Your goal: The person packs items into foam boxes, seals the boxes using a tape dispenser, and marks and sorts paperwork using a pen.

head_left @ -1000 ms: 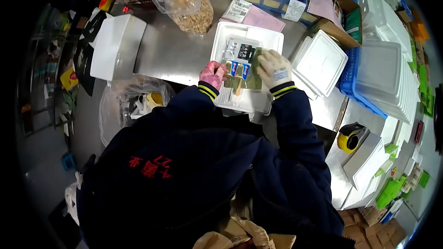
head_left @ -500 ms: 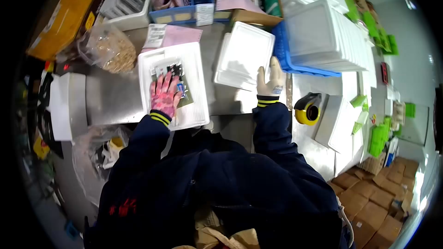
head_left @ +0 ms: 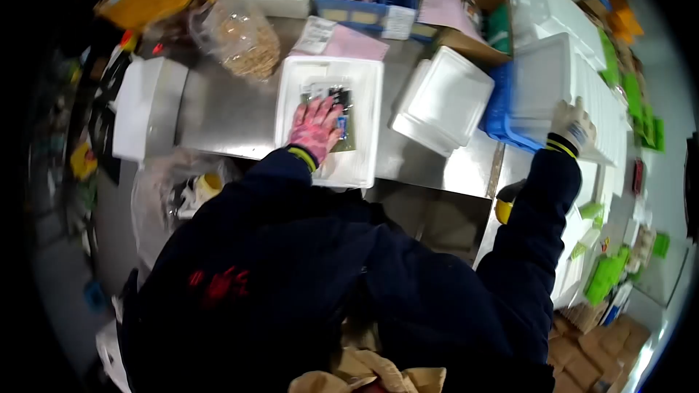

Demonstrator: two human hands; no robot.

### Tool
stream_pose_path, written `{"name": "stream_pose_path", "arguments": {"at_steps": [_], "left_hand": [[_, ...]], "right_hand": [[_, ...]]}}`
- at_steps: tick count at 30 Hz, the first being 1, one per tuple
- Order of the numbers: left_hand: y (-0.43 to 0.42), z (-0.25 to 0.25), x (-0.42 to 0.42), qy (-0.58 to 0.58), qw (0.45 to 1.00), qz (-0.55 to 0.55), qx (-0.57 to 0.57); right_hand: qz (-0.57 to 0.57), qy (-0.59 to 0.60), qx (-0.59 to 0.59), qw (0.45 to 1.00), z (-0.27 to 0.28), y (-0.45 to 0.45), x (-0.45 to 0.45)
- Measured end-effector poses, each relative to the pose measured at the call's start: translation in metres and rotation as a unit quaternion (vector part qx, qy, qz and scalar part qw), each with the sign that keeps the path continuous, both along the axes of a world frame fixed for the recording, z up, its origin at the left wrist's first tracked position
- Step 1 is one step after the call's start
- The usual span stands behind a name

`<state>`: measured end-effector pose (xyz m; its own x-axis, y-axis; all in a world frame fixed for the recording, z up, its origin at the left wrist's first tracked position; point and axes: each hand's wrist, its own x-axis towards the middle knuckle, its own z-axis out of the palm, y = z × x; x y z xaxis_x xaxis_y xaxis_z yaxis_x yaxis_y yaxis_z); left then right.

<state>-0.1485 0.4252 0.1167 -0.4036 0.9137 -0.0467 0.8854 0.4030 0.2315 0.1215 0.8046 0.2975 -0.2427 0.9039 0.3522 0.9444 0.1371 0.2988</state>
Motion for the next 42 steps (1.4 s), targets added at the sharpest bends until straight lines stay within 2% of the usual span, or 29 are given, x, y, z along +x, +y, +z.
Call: {"name": "stream_pose_path", "arguments": {"at_steps": [2, 4, 5, 6, 8, 10, 12, 13, 14, 15, 16, 17, 18, 19, 20, 22, 24, 26, 27, 28, 30, 32, 34, 36, 38, 39, 40, 42], "left_hand": [[0.002, 0.002, -0.001, -0.002, 1.000, 0.003, -0.010], [0.000, -0.006, -0.001, 0.000, 1.000, 0.005, 0.009], [0.000, -0.005, 0.000, 0.001, 1.000, 0.003, 0.009], [-0.002, -0.004, 0.000, 0.004, 1.000, 0.003, 0.009], [-0.002, -0.005, -0.001, -0.001, 1.000, -0.003, 0.007], [-0.004, -0.003, -0.002, -0.007, 1.000, -0.004, 0.022], [-0.006, 0.007, -0.007, -0.060, 0.994, 0.019, 0.093], [-0.009, 0.017, -0.016, -0.020, 0.995, 0.025, 0.097], [-0.015, 0.021, -0.029, 0.027, 0.985, 0.039, 0.169], [-0.020, 0.031, -0.042, -0.032, 0.955, 0.077, 0.286], [-0.027, 0.031, -0.059, -0.306, 0.846, 0.092, 0.426], [-0.034, 0.031, -0.077, -0.521, 0.633, 0.091, 0.566], [-0.042, 0.057, -0.088, -0.352, 0.750, 0.092, 0.553], [-0.050, 0.083, -0.099, -0.160, 0.824, 0.116, 0.531], [-0.052, 0.084, -0.112, -0.326, 0.687, 0.067, 0.646], [-0.047, 0.117, -0.115, -0.220, 0.743, 0.164, 0.610], [-0.041, 0.112, -0.126, -0.240, 0.766, 0.103, 0.588], [-0.026, 0.101, -0.129, -0.105, 0.862, 0.046, 0.494], [-0.012, 0.095, -0.122, -0.088, 0.900, 0.060, 0.422], [0.004, 0.086, -0.115, -0.070, 0.932, 0.071, 0.347], [0.039, 0.067, -0.108, -0.030, 0.966, 0.010, 0.258], [0.074, 0.037, -0.105, 0.015, 0.978, -0.029, 0.205], [0.104, 0.014, -0.103, 0.030, 0.989, -0.041, 0.139], [0.119, 0.025, -0.095, -0.010, 0.999, -0.011, -0.044], [0.119, 0.018, -0.098, -0.001, 1.000, -0.008, -0.017], [0.116, 0.009, -0.104, 0.001, 1.000, -0.009, 0.000], [0.114, 0.018, -0.105, -0.036, 0.999, -0.010, -0.023], [0.114, 0.007, -0.113, -0.035, 0.999, -0.025, -0.014]], "right_hand": [[0.093, 0.247, -0.017, 0.964, -0.029, 0.033, 0.014], [0.089, 0.292, -0.029, 0.952, -0.046, 0.059, 0.022], [0.098, 0.307, -0.123, 0.939, -0.076, 0.102, 0.043], [0.105, 0.308, -0.122, 0.938, -0.064, 0.089, 0.035], [0.031, 0.134, -0.107, 0.985, -0.020, 0.035, 0.016], [0.114, 0.294, -0.085, 0.945, 0.011, -0.016, 0.020], [0.160, 0.366, 0.001, 0.917, 0.037, -0.078, 0.014], [0.222, 0.351, 0.086, 0.906, 0.044, -0.113, 0.006], [0.281, 0.332, 0.168, 0.884, 0.046, -0.142, -0.003], [0.386, 0.295, 0.179, 0.855, 0.044, -0.159, -0.014], [0.487, 0.256, 0.188, 0.814, 0.040, -0.173, -0.025], [0.498, 0.367, 0.112, 0.778, 0.018, -0.189, -0.036], [0.521, 0.368, 0.065, 0.768, -0.002, -0.202, -0.045], [0.540, 0.369, 0.017, 0.756, -0.022, -0.215, -0.055], [0.573, 0.263, -0.003, 0.777, -0.035, -0.226, -0.063], [0.582, 0.287, -0.064, 0.758, -0.077, -0.252, -0.079], [0.597, 0.264, -0.128, 0.746, -0.104, -0.275, -0.079], [0.583, 0.279, -0.139, 0.750, -0.131, -0.291, -0.078], [0.570, 0.263, -0.163, 0.761, -0.137, -0.296, -0.068], [0.563, 0.263, -0.164, 0.766, -0.137, -0.299, -0.065], [0.543, 0.279, -0.208, 0.764, -0.135, -0.308, -0.058], [0.528, 0.325, -0.187, 0.762, -0.136, -0.312, -0.061], [0.523, 0.320, -0.236, 0.754, -0.127, -0.314, -0.062], [0.520, 0.329, -0.234, 0.752, -0.136, -0.316, -0.059], [0.514, 0.337, -0.271, 0.741, -0.140, -0.313, -0.052], [0.489, 0.403, -0.286, 0.718, -0.147, -0.314, -0.049], [0.418, 0.469, -0.312, 0.713, -0.146, -0.321, -0.049], [0.321, 0.531, -0.310, 0.721, -0.146, -0.324, -0.062]]}}
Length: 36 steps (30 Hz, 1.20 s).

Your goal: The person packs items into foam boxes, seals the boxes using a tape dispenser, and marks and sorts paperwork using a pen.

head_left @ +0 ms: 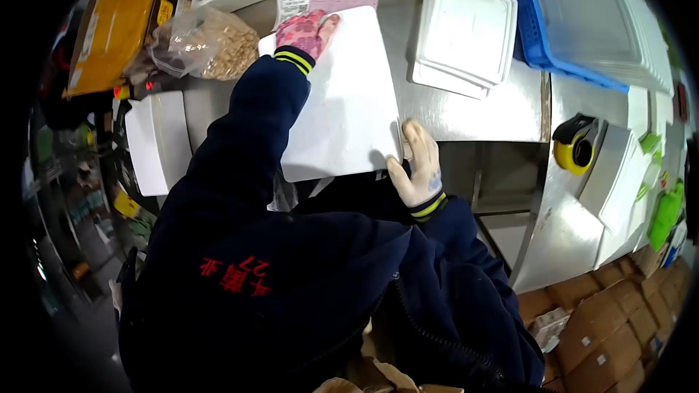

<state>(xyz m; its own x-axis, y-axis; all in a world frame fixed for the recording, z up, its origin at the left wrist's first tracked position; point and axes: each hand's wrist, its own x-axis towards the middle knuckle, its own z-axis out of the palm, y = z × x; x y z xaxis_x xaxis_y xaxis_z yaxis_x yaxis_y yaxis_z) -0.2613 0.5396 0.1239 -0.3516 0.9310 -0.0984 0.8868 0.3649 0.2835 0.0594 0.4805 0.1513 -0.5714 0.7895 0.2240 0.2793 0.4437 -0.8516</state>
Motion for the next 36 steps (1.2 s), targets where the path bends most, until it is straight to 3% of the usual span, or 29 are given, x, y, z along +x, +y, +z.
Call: {"name": "stream_pose_path", "arguments": {"at_steps": [6, 7, 8, 10, 11, 20, 22, 24, 25, 26, 28, 29, 30, 31, 32, 34, 35, 36], "left_hand": [[0.031, -0.050, -0.018, 0.074, 0.992, -0.037, 0.092], [0.046, 0.006, 0.031, -0.013, 0.998, 0.053, 0.043], [0.053, -0.009, 0.036, 0.045, 0.996, 0.043, 0.059], [0.065, 0.001, 0.059, 0.077, 0.995, 0.048, -0.047], [0.064, -0.012, 0.053, 0.102, 0.994, 0.025, -0.033], [0.064, -0.014, 0.059, 0.084, 0.994, 0.063, -0.006], [0.070, -0.014, 0.057, 0.107, 0.993, 0.047, -0.028], [0.060, -0.033, 0.044, 0.219, 0.971, -0.082, 0.039], [0.064, -0.038, 0.042, 0.170, 0.985, -0.024, -0.020], [0.065, -0.051, 0.036, 0.150, 0.988, -0.005, 0.017], [0.071, -0.031, 0.039, 0.017, 0.993, 0.069, -0.098], [0.069, -0.052, 0.026, -0.017, 0.998, 0.053, -0.026], [0.071, -0.034, 0.038, 0.012, 0.996, 0.080, -0.041], [0.072, -0.016, 0.050, 0.039, 0.992, 0.106, -0.058], [0.072, -0.015, 0.052, 0.065, 0.992, 0.102, -0.040], [0.073, -0.022, 0.049, 0.094, 0.991, 0.094, 0.007], [0.074, -0.027, 0.047, 0.095, 0.991, 0.094, 0.006], [0.078, -0.031, 0.044, 0.094, 0.992, 0.087, 0.008]], "right_hand": [[-0.103, -0.017, -0.014, 0.994, -0.042, -0.006, -0.030], [-0.101, -0.014, -0.026, 0.994, -0.040, -0.005, -0.030], [-0.097, -0.012, -0.036, 0.995, -0.038, -0.004, -0.029], [-0.106, -0.014, -0.077, 0.991, -0.038, -0.006, -0.029], [-0.113, -0.012, -0.114, 0.987, -0.038, -0.008, -0.031], [-0.174, -0.022, -0.205, 0.963, -0.043, -0.004, -0.045], [-0.165, -0.005, -0.144, 0.976, -0.051, -0.004, -0.044], [-0.169, -0.010, -0.143, 0.975, -0.041, -0.005, -0.044], [-0.160, -0.008, -0.157, 0.975, -0.038, -0.002, -0.044], [-0.158, -0.007, -0.169, 0.973, -0.036, 0.000, -0.042], [-0.148, -0.048, -0.119, 0.981, -0.040, -0.006, -0.041], [-0.123, -0.062, -0.123, 0.983, -0.029, 0.000, -0.033], [-0.094, -0.075, -0.130, 0.984, -0.021, 0.008, -0.028], [-0.072, 0.029, -0.267, 0.961, -0.059, 0.004, -0.027], [-0.119, 0.134, -0.371, 0.911, -0.054, 0.010, -0.018], [-0.175, 0.082, -0.159, 0.968, -0.039, 0.050, 0.020], [-0.265, 0.209, -0.154, 0.929, -0.033, 0.071, 0.033], [-0.358, 0.055, 0.007, 0.932, -0.045, 0.096, 0.069]]}}
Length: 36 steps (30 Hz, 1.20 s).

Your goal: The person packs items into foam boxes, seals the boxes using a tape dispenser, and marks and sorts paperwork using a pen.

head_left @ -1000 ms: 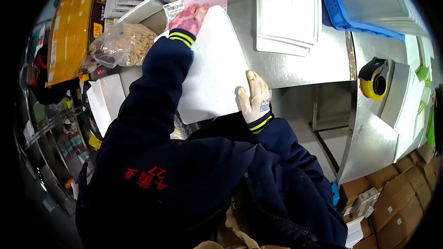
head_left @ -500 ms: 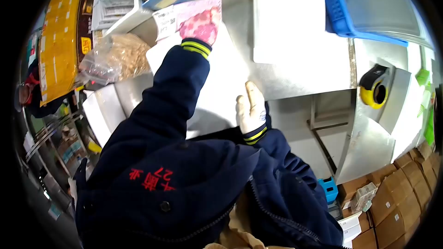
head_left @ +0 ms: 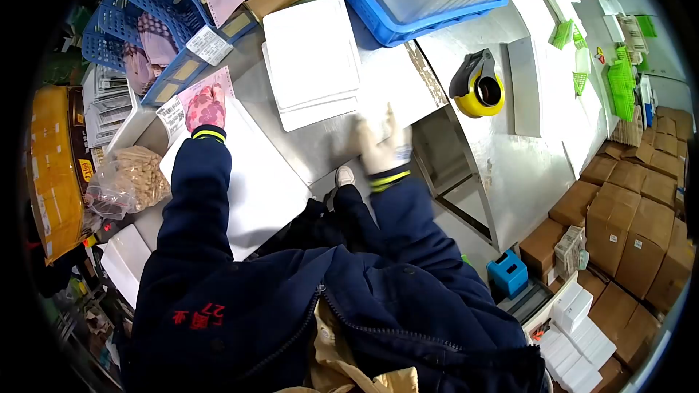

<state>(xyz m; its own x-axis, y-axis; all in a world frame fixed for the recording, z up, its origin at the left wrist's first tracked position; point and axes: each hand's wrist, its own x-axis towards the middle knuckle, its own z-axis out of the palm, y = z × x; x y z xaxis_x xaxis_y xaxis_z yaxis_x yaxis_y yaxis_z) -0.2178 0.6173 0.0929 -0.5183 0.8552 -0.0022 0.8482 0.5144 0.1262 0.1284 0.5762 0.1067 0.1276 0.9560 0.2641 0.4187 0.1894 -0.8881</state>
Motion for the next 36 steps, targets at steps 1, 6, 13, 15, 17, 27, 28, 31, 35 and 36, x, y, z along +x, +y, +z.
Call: {"name": "stream_pose_path", "arguments": {"at_steps": [1, 6, 13, 15, 17, 27, 28, 31, 35, 36], "left_hand": [[-0.001, -0.002, -0.003, 0.000, 1.000, -0.003, -0.002], [0.001, -0.015, -0.011, -0.005, 0.999, -0.037, 0.022], [-0.042, -0.009, 0.014, 0.082, 0.983, -0.152, 0.060], [-0.039, 0.002, 0.026, 0.006, 0.994, -0.086, 0.068], [-0.039, 0.009, 0.032, 0.019, 0.996, -0.058, 0.058], [-0.039, 0.013, 0.036, -0.070, 0.986, -0.050, 0.141], [-0.039, 0.013, 0.036, -0.075, 0.984, -0.041, 0.155], [-0.039, 0.017, 0.035, -0.060, 0.988, -0.053, 0.132], [-0.038, 0.021, 0.034, -0.112, 0.988, -0.048, 0.097], [-0.039, 0.019, 0.034, -0.106, 0.985, -0.068, 0.114]], "right_hand": [[0.007, -0.054, -0.083, 0.995, 0.042, 0.020, 0.035], [-0.246, -0.424, -0.214, 0.845, 0.031, 0.108, 0.137], [-0.090, -0.458, -0.263, 0.845, -0.019, 0.122, 0.197], [-0.037, -0.181, -0.246, 0.951, 0.020, 0.090, 0.172], [0.033, 0.124, -0.142, 0.981, 0.025, 0.054, 0.142], [0.131, 0.687, -0.449, 0.556, -0.042, 0.054, -0.088], [0.117, 0.720, -0.443, 0.521, -0.036, 0.060, -0.098], [0.101, 0.617, -0.494, 0.605, -0.032, 0.064, -0.112], [0.148, 0.582, -0.532, 0.597, -0.027, 0.067, -0.115], [0.136, 0.580, -0.538, 0.596, -0.028, 0.069, -0.117]]}}
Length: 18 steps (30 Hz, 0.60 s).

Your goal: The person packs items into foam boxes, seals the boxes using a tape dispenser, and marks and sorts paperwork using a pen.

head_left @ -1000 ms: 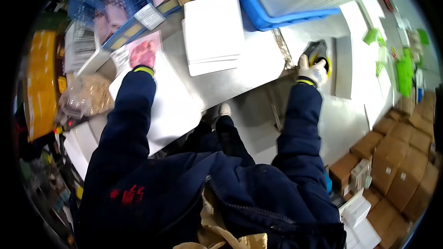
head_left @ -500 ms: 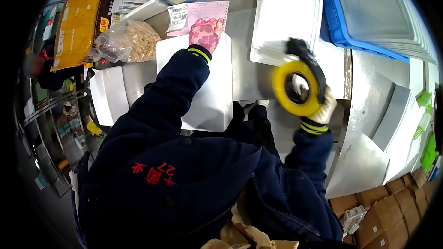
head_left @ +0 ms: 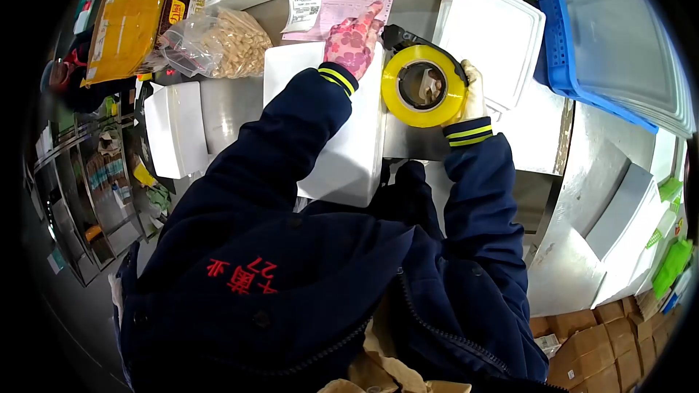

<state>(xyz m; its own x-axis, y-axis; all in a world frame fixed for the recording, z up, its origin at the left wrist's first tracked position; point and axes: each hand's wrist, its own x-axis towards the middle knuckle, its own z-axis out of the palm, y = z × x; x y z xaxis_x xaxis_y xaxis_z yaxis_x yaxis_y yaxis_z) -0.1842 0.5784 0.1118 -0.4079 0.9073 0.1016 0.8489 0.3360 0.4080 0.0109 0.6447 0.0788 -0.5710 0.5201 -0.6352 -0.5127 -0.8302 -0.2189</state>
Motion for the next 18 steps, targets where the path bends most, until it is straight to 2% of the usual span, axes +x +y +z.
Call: {"name": "stream_pose_path", "arguments": {"at_steps": [2, 5, 6, 8, 9, 10, 12, 13, 14, 15, 16, 17, 18], "left_hand": [[0.000, 0.003, -0.001, -0.012, 1.000, 0.002, -0.002], [-0.001, 0.009, 0.002, -0.069, 0.997, 0.021, -0.029], [0.000, 0.002, 0.000, -0.057, 0.998, 0.018, -0.006], [-0.001, 0.003, 0.000, -0.078, 0.997, 0.013, -0.004], [0.000, 0.001, -0.002, -0.064, 0.998, 0.007, -0.010], [-0.001, -0.001, -0.003, -0.050, 0.999, -0.001, -0.021], [0.002, -0.006, -0.005, -0.042, 0.999, -0.012, 0.013], [0.002, -0.007, -0.005, -0.017, 0.999, -0.028, 0.037], [0.000, -0.009, -0.004, 0.005, 0.997, -0.044, 0.059], [0.000, -0.011, -0.005, -0.026, 0.999, -0.018, 0.025], [0.000, -0.010, -0.004, 0.011, 1.000, -0.015, 0.015], [-0.002, -0.010, -0.003, 0.021, 0.999, -0.016, 0.033], [-0.001, -0.012, -0.004, 0.033, 0.998, -0.018, 0.055]], "right_hand": [[-0.003, -0.008, -0.011, 1.000, 0.010, 0.001, -0.003], [0.099, -0.019, 0.011, 0.995, 0.022, -0.002, 0.010], [0.114, 0.003, -0.034, 0.993, 0.016, -0.006, 0.017], [0.044, -0.036, -0.023, 0.998, 0.006, -0.025, 0.023], [-0.004, -0.016, -0.001, 1.000, -0.018, -0.031, 0.026], [-0.007, -0.019, -0.005, 1.000, -0.022, -0.036, 0.032], [0.037, 0.028, -0.016, 0.999, -0.029, -0.038, 0.037], [0.038, 0.028, 0.017, 0.999, -0.019, -0.039, 0.035], [0.051, 0.063, -0.008, 0.997, -0.023, -0.039, 0.035], [0.013, 0.015, 0.035, 0.999, -0.025, -0.040, 0.030], [-0.025, -0.035, 0.077, 0.996, -0.029, -0.042, 0.026], [0.016, 0.036, 0.024, 0.999, -0.030, -0.038, 0.027], [0.019, 0.043, 0.033, 0.998, -0.030, -0.039, 0.030]]}}
